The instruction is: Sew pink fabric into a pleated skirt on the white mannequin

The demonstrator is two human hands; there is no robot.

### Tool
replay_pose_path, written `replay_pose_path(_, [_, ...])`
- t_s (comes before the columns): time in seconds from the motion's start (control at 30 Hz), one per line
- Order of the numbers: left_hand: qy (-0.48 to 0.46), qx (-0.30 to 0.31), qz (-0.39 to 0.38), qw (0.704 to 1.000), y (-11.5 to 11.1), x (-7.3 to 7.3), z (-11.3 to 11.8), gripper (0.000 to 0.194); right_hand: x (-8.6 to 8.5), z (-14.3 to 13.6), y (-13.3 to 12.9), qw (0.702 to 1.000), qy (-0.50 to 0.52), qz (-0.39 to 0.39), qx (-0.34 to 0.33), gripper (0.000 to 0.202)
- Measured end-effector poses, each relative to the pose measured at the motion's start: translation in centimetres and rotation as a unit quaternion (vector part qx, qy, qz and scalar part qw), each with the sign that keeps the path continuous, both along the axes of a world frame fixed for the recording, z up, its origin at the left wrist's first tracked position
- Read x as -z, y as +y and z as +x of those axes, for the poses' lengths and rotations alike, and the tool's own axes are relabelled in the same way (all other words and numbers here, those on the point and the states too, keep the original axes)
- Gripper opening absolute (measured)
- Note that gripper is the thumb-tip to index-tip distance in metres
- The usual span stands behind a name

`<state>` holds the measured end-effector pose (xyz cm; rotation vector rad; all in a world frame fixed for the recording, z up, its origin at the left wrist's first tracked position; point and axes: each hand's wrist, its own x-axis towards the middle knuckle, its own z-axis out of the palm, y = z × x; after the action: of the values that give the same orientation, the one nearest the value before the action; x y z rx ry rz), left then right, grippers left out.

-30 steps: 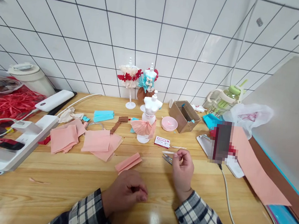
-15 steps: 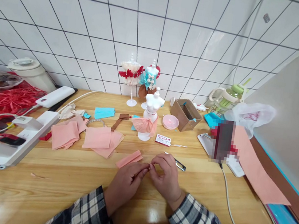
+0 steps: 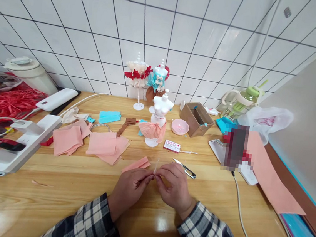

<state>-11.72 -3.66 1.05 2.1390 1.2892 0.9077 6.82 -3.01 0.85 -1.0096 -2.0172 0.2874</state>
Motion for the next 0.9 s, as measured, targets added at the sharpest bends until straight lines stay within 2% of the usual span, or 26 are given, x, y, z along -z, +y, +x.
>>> replay_pose_path(0.1, [-0.011, -0.001, 0.001, 1.000, -0.05, 0.12, -0.02, 0.022, 0.13, -0.16, -0.11, 1.000, 0.017, -0.020, 0.011, 0.008])
replay_pose_path(0.33, [-0.009, -0.021, -0.004, 1.000, -0.17, -0.16, -0.10, 0.021, 0.42, -0.18, -0.31, 1.000, -0.005, -0.001, -0.001, 0.010])
replay_pose_path(0.53, [-0.027, -0.010, -0.016, 0.999, -0.15, -0.35, -0.05, 0.022, 0.48, -0.26, -0.40, 1.000, 0.011, 0.007, 0.014, 0.019])
replay_pose_path(0.77, [-0.022, 0.010, -0.003, 1.000, -0.12, -0.64, -0.03, 0.021, 0.81, -0.17, -0.01, 0.999, -0.002, 0.025, 0.026, 0.017])
replay_pose_path(0.9, [0.000, -0.002, -0.014, 1.000, -0.04, -0.15, 0.08, 0.022, 0.59, -0.67, -0.13, 0.997, 0.042, -0.020, 0.054, 0.009])
